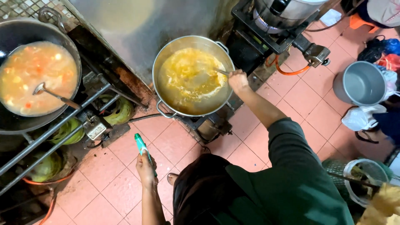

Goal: Preparing and seasoning soup in large industrial pots using packets of ketchup and chili sauce.

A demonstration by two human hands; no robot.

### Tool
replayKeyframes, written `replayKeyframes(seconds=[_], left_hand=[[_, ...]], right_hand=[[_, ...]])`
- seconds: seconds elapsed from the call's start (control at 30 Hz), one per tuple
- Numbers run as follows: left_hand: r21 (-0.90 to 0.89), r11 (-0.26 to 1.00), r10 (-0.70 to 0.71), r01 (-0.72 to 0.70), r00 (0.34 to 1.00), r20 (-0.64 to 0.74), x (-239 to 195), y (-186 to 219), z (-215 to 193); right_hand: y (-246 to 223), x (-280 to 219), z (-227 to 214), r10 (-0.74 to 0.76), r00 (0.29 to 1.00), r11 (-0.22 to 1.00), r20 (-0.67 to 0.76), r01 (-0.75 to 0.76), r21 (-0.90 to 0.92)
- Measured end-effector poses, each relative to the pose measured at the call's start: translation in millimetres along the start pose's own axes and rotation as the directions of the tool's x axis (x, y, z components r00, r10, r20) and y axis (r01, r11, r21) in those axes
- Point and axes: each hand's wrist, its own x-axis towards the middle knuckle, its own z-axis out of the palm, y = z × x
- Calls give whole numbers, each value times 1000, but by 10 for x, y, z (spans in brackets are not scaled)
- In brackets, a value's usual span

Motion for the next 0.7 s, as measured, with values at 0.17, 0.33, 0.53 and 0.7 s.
replayKeyframes(seconds=[0.17,0.33,0.53,0.7], left_hand=[[7,1000,-26,27,996,-90,-92,-30,25],[15,999,-48,50,989,-138,-170,-188,-75],[-40,999,-25,20,990,-140,-127,-130,-72],[-4,1000,-3,2,989,-150,-141,-24,-47]], right_hand=[[-447,330,382,-123,974,991,189,111,71],[-653,397,595,-317,918,947,237,294,128],[-388,438,-89,-444,872,883,207,386,268],[-338,248,-469,-430,832,873,350,285,396]])
